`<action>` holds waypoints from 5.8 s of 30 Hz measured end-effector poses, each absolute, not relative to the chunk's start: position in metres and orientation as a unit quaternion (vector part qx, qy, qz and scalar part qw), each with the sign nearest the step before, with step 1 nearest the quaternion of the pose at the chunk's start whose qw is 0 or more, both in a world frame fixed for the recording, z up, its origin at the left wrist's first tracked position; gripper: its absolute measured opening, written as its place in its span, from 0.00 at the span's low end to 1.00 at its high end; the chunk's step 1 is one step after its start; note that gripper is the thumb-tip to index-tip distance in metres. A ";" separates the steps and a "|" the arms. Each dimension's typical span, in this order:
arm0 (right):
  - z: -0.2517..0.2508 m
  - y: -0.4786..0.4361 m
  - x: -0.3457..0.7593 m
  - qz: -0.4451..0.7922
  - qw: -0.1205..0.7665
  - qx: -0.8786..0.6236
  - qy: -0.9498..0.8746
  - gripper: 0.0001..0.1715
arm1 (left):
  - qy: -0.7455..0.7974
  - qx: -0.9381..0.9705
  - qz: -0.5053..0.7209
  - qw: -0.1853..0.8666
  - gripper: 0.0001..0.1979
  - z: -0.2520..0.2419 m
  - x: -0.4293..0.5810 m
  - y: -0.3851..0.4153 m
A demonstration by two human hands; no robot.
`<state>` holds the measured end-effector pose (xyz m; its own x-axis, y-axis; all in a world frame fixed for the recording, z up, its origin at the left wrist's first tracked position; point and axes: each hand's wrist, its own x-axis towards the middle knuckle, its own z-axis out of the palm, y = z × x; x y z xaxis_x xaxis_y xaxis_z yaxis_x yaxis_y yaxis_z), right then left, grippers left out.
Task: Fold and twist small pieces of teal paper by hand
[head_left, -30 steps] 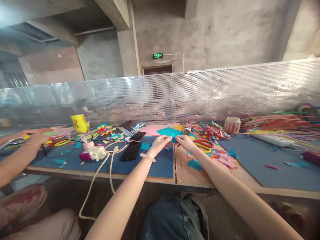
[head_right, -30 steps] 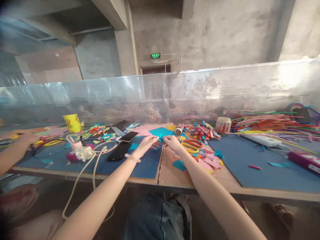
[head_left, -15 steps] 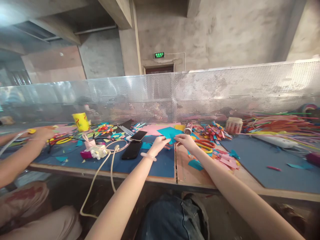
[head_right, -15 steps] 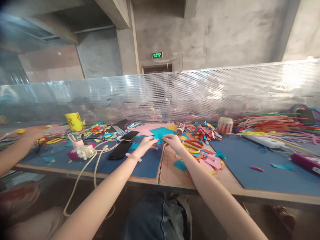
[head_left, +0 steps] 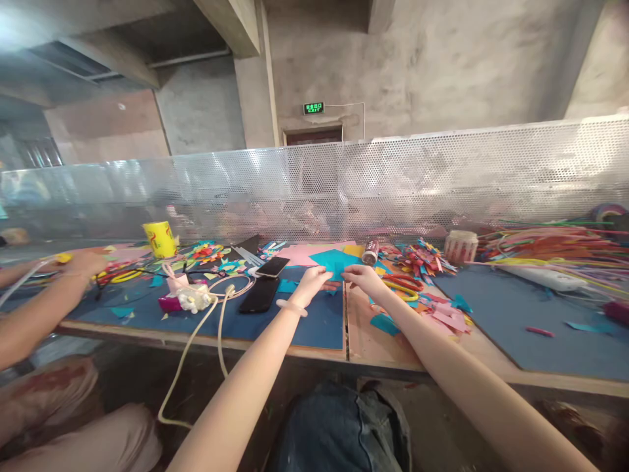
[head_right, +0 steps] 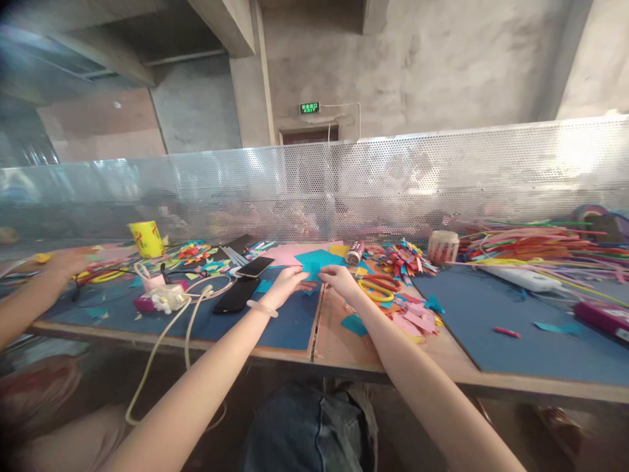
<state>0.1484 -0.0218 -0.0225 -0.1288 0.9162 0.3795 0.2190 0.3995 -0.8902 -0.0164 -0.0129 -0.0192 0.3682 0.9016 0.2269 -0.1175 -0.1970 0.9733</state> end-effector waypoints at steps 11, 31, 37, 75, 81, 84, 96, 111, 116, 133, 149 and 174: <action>-0.028 -0.015 0.149 0.185 0.488 -0.450 -0.724 0.15 | 0.316 0.599 0.481 0.557 0.07 -0.018 -0.018 -0.014; -0.028 -0.028 0.142 -0.093 0.375 -0.405 -0.829 0.20 | 0.282 0.556 0.527 0.577 0.14 -0.017 -0.019 -0.013; -0.027 -0.032 0.137 -0.084 0.366 -0.398 -0.837 0.21 | 0.259 0.573 0.525 0.574 0.13 -0.021 -0.020 -0.009; -0.029 -0.018 0.143 0.246 0.452 -0.427 -0.744 0.16 | 0.302 0.651 0.482 0.502 0.12 -0.024 -0.021 -0.007; -0.031 -0.015 0.143 0.254 0.439 -0.441 -0.741 0.15 | 0.318 0.652 0.485 0.489 0.12 -0.023 -0.022 -0.007; -0.030 -0.016 0.143 0.246 0.432 -0.445 -0.745 0.15 | 0.312 0.652 0.488 0.490 0.13 -0.024 -0.021 -0.006; -0.024 -0.023 0.143 0.303 0.465 -0.435 -0.709 0.14 | 0.314 0.654 0.472 0.501 0.19 -0.022 -0.017 -0.012; -0.024 -0.022 0.146 0.364 0.531 -0.412 -0.645 0.17 | 0.299 0.692 0.474 0.455 0.17 -0.020 -0.018 -0.017; -0.024 -0.023 0.145 0.404 0.536 -0.399 -0.624 0.14 | 0.314 0.694 0.483 0.433 0.15 -0.019 -0.017 -0.014; -0.023 -0.026 0.140 0.453 0.546 -0.396 -0.583 0.09 | 0.291 0.714 0.499 0.396 0.13 -0.021 -0.015 -0.010; -0.026 -0.021 0.139 0.529 0.589 -0.324 -0.519 0.06 | 0.305 0.690 0.477 0.451 0.16 -0.015 -0.014 -0.016; -0.023 -0.023 0.137 0.534 0.578 -0.338 -0.516 0.11 | 0.297 0.649 0.521 0.468 0.21 -0.019 -0.016 -0.014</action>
<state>0.1373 -0.0228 -0.0226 -0.1036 0.9663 0.2356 -0.2691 0.2008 -0.9420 -0.0161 -0.0138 -0.0193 0.2801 0.8731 0.3991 -0.1030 -0.3860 0.9167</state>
